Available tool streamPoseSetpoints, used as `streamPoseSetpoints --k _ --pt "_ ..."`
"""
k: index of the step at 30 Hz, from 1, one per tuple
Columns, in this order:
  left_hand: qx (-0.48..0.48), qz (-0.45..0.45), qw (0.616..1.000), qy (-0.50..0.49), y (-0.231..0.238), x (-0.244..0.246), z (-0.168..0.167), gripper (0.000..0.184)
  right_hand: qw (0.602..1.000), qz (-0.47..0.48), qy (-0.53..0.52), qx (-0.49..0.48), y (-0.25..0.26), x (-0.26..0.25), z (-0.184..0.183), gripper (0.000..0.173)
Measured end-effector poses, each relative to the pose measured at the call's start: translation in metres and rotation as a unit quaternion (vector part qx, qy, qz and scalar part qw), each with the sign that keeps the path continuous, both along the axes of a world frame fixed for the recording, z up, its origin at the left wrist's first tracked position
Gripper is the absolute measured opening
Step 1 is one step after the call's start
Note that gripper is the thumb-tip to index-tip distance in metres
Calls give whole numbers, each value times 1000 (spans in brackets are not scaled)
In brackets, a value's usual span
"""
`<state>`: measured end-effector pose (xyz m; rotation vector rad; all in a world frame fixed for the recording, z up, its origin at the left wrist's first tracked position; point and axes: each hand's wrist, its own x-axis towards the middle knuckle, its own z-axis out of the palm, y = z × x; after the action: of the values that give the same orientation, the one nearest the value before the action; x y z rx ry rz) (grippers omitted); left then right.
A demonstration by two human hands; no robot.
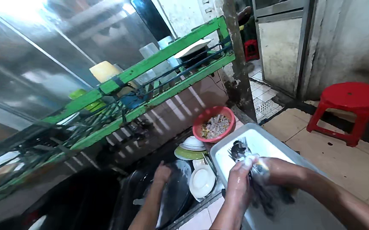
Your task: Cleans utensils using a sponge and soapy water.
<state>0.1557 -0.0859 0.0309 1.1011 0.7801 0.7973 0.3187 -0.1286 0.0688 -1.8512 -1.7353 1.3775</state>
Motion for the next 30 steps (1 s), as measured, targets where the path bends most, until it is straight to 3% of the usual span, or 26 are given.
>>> streamPoseSetpoints --k 3,5,8,10,13,15,17,19,22,25,27,30 --pt "-90 38 995 -33 2 3 10 22 995 100 -20 -15 -12 -4 -17 47" --pt "-125 65 987 -73 12 1 14 21 993 114 -36 -25 -20 7 -19 45" --pt "-103 63 993 -7 18 -2 18 22 996 -72 40 25 -23 29 4 51" --pt "-70 0 993 96 10 1 20 20 963 -209 152 77 -20 30 18 49" --pt "-53 -85 985 140 -7 9 22 23 928 -288 192 134 -8 24 21 47" --pt "-66 -72 987 124 -14 13 24 25 905 -341 206 148 -5 24 10 46" --pt "-55 -29 989 135 -15 14 27 22 893 -334 265 142 -8 21 -4 48" --pt "-33 -3 989 147 -15 13 27 15 914 -259 285 126 -10 14 -13 54" --pt "-40 -4 987 154 -20 9 28 20 946 -240 129 174 -2 21 -16 46" --pt "-73 -4 988 132 -23 7 24 24 901 -281 -13 329 1 30 -18 37" --pt "-79 1 989 126 -22 5 27 24 854 -349 50 384 6 33 -17 35" --pt "-88 -8 990 111 -22 2 33 22 855 -401 202 258 10 30 -19 49"
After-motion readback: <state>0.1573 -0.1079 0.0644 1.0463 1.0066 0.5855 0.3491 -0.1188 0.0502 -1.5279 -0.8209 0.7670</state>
